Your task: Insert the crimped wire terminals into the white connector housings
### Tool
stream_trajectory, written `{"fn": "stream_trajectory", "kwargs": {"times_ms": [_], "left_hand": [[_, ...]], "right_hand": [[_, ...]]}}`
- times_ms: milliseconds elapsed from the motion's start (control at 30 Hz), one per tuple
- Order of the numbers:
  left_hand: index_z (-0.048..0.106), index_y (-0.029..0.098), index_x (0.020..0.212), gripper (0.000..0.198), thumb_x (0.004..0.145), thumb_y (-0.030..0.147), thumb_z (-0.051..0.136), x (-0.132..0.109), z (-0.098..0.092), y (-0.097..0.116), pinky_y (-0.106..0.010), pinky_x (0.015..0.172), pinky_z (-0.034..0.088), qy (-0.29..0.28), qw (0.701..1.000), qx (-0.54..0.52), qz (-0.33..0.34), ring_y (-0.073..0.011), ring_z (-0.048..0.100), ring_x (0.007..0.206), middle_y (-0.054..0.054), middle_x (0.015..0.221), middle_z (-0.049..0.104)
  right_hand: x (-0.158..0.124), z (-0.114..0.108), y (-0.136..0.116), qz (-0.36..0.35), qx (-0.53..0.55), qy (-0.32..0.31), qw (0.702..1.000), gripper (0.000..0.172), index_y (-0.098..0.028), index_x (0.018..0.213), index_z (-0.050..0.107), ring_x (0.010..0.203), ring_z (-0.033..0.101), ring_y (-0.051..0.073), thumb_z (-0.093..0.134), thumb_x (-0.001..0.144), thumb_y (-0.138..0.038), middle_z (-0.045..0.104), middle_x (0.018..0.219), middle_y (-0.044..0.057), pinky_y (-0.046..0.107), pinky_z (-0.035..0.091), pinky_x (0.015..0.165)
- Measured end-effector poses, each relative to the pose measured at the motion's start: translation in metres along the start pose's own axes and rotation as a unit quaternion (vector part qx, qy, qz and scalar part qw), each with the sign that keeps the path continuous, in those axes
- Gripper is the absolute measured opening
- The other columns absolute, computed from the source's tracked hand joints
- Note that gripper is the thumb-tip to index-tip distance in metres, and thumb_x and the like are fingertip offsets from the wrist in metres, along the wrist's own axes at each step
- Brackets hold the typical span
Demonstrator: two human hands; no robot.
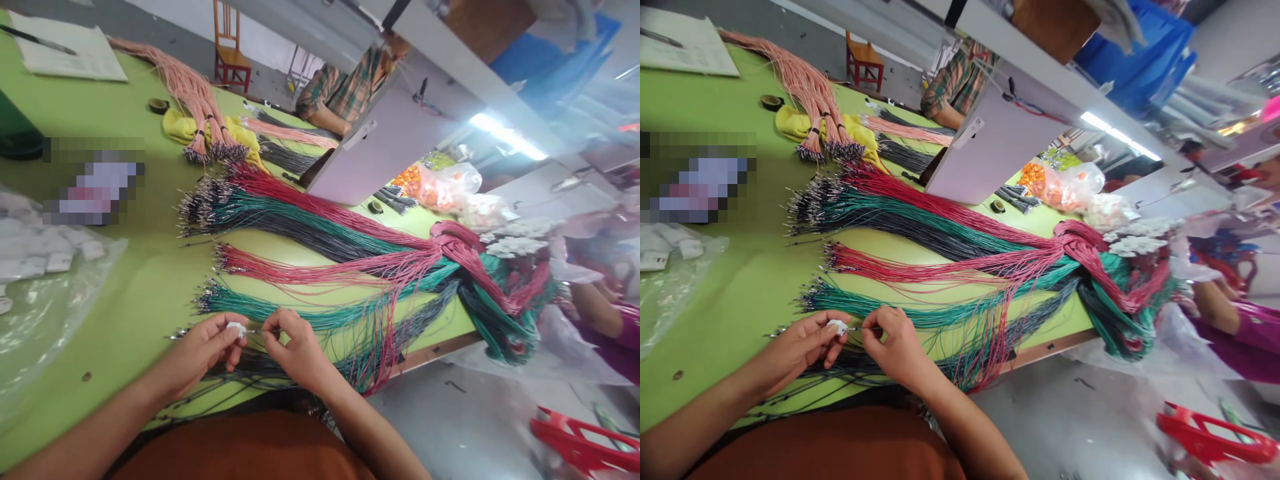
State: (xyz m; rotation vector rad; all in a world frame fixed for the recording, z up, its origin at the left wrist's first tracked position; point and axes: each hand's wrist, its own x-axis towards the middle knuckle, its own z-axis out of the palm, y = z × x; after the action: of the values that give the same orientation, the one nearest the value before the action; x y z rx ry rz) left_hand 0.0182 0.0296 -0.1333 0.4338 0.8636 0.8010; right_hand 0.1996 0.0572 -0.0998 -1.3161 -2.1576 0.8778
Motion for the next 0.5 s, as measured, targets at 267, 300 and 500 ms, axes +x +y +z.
{"fn": "stream_trajectory", "kwargs": {"times_ms": [267,300,500], "left_hand": [[0.061,0.016,0.096,0.03,0.078,0.039,0.064,0.001,0.0,-0.002,-0.024,0.052,0.039,-0.003,1.0,0.019,-0.002,-0.0096,0.051,0.053,-0.001,0.074,0.06],[0.061,0.015,0.097,0.031,0.078,0.039,0.064,0.002,-0.001,-0.002,-0.024,0.051,0.039,-0.006,1.0,0.022,0.0,-0.0095,0.051,0.053,-0.001,0.073,0.059],[0.062,0.015,0.099,0.03,0.081,0.038,0.061,0.003,-0.002,-0.004,-0.022,0.05,0.038,-0.031,0.998,0.048,0.019,-0.0083,0.048,0.052,0.001,0.07,0.056]], "right_hand": [[-0.002,0.011,0.002,-0.044,-0.046,0.013,0.998,0.012,-0.02,0.071,0.051,0.062,0.051,0.012,0.05,0.078,-0.01,0.058,0.066,-0.002,0.027,0.035,0.07],[-0.002,0.014,0.001,-0.054,-0.048,0.011,0.997,0.012,-0.019,0.071,0.051,0.062,0.051,0.011,0.05,0.078,-0.01,0.058,0.066,-0.002,0.027,0.035,0.07],[-0.002,0.025,-0.002,-0.079,-0.05,0.004,0.996,0.013,-0.018,0.071,0.051,0.064,0.053,0.012,0.05,0.08,-0.009,0.06,0.067,-0.001,0.028,0.034,0.069]]}}
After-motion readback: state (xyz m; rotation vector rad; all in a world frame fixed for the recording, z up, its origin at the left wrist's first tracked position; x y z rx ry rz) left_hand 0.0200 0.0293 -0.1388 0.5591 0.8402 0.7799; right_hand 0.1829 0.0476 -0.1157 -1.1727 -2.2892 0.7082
